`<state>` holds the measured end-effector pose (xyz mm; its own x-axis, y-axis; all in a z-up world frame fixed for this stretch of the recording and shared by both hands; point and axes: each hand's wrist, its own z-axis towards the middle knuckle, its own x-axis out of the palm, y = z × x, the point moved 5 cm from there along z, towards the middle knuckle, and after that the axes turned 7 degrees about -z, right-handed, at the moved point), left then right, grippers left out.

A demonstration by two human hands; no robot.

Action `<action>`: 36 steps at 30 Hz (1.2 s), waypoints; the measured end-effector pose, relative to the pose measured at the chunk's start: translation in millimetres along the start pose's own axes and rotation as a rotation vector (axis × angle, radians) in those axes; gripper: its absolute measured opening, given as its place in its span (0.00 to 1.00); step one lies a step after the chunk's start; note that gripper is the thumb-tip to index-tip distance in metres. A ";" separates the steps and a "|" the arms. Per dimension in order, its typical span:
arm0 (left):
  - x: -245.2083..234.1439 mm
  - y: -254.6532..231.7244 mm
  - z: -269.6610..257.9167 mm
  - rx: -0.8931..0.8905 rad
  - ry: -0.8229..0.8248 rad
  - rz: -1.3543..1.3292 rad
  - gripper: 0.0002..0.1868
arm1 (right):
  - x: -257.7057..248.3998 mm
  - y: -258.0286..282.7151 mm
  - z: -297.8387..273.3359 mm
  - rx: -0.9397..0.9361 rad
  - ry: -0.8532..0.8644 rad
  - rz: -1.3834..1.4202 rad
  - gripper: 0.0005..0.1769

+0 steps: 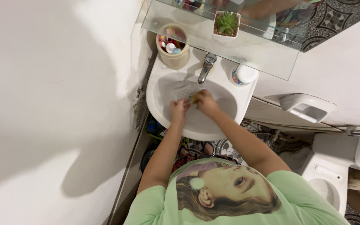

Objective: The person retrieves a small transparent plastic container from a bathroom shelf, then washes it under running water at the sink using a yellow sponge. After rinsing, the person returns the container to the shelf.

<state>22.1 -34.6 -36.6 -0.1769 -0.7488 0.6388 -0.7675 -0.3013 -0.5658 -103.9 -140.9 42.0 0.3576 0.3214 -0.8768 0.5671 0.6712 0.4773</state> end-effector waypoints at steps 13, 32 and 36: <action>-1.9 2.6 -3.9 0.136 0.084 0.184 0.19 | -24.4 65.3 5.9 -0.219 -0.025 0.093 0.16; 5.4 0.5 -16.6 0.204 0.168 0.236 0.18 | -39.4 46.1 17.4 -0.127 0.030 -0.116 0.06; 7.4 -0.9 -12.1 0.153 0.149 0.227 0.16 | -19.5 57.7 17.0 -0.188 0.005 0.003 0.06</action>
